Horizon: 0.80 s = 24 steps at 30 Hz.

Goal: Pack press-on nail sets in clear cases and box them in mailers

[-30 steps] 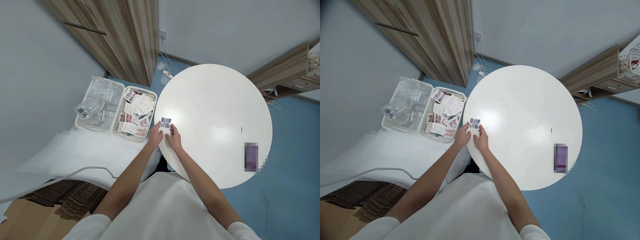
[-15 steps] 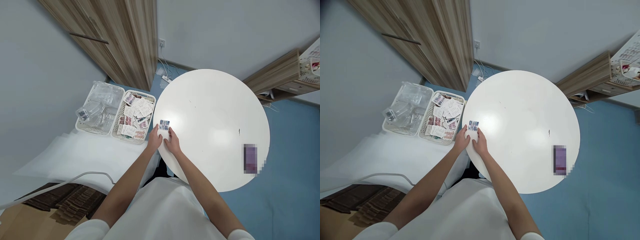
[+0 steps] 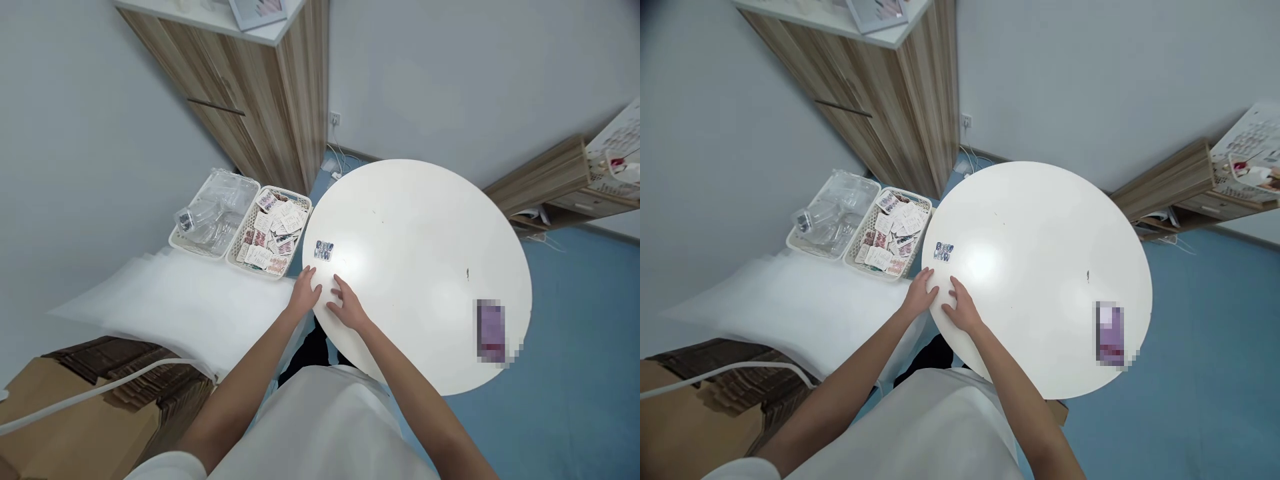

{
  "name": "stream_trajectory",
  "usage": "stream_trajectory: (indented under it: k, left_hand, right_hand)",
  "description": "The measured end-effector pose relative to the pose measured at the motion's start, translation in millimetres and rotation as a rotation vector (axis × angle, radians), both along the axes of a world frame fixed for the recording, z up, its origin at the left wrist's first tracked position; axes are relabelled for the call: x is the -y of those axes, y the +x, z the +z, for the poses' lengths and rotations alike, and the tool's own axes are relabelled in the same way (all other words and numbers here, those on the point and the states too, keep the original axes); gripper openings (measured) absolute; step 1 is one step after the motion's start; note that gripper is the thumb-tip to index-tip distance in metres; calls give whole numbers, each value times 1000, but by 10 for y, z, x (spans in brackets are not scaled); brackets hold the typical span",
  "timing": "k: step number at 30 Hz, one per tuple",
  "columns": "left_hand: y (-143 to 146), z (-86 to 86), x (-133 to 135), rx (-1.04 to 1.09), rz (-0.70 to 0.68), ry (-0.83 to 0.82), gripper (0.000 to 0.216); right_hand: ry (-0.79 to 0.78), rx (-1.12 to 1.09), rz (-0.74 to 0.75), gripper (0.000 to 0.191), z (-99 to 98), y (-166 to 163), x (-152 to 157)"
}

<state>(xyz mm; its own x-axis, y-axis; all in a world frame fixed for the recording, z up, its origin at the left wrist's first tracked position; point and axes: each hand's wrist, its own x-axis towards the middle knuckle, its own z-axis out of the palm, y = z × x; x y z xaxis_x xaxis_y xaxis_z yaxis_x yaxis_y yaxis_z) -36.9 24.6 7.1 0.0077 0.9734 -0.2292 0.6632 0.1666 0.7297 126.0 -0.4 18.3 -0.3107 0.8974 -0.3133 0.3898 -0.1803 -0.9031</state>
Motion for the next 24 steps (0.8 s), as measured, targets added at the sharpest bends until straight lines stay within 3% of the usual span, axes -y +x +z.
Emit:
stream_trajectory:
  k: [5,11,18,24]
  left_hand:
    - [188,120,404,33,33,-1,44]
    - [299,309,979,129,93,-153,44]
    - [14,521,1483,164,216,-200,51]
    - [-573,567,1437,137,421,-71,45]
  right_hand:
    - [-59,33,-102,56,184,438,455]
    - [-109,-4,-96,41,180,664,688]
    - [-144,-51,99,34,172,419,671]
    - [-73,-75,263,32,328,-153,212]
